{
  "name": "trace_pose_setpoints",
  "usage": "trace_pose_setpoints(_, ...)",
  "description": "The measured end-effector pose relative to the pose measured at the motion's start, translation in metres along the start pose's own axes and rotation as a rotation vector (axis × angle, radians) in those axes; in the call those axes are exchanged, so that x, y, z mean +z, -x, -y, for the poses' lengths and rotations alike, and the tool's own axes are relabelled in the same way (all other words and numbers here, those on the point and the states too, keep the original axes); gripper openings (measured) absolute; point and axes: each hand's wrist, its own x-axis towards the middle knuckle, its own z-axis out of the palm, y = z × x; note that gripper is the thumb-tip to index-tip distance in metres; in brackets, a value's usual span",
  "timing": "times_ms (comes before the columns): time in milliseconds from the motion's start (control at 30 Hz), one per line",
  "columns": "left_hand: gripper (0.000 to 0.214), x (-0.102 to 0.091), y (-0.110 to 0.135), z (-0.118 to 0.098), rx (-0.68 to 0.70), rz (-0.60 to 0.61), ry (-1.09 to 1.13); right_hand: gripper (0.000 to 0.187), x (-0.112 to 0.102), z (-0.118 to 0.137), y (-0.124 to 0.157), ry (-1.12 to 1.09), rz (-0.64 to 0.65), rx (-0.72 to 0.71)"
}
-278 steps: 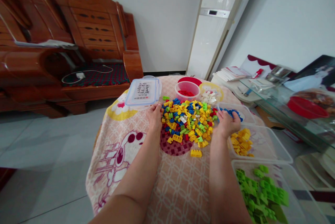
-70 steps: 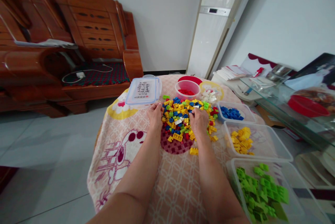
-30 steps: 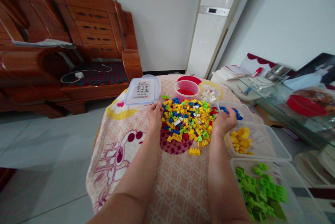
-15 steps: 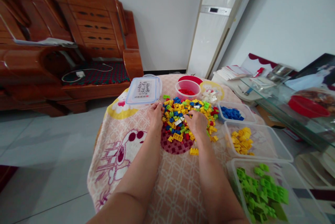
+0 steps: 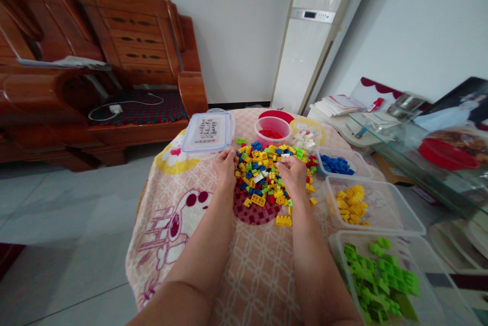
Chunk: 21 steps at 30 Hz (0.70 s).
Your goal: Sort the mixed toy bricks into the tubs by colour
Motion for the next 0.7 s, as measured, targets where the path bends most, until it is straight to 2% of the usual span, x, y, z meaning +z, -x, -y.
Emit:
trace_pose_setpoints(100, 0.01, 0.0, -0.001, 0.001, 0.001, 0.002, 0.009, 0.026, -0.004, -0.002, -0.004, -0.24, -0.074, 0.122)
trace_pose_setpoints(167, 0.01, -0.001, -0.001, 0.002, 0.0, -0.001, 0.019, 0.03, -0.007, -0.002, -0.007, -0.377, -0.174, 0.179)
trace_pose_setpoints(367, 0.01, 0.0, -0.001, 0.001, -0.003, -0.004, 0.021, 0.044, -0.025, -0.017, -0.021, -0.621, -0.717, 0.154)
trace_pose_setpoints(433, 0.01, 0.0, -0.001, 0.001, -0.009, -0.006, 0.021, 0.053, -0.032, -0.025, -0.025, -0.596, -0.816, 0.146)
trace_pose_setpoints(500, 0.01, 0.001, -0.001, 0.0, -0.012, -0.007, 0.02, 0.06, -0.036, -0.03, -0.027, -0.516, -0.818, 0.132)
trace_pose_setpoints(567, 0.01, 0.001, -0.001, 0.0, -0.006, -0.007, 0.011, 0.06, -0.037, -0.031, -0.026, -0.409, -0.747, 0.107)
trace_pose_setpoints(700, 0.009, 0.0, 0.0, 0.0, 0.004, -0.005, -0.006, 0.04, -0.025, -0.017, -0.017, -0.186, -0.438, -0.02)
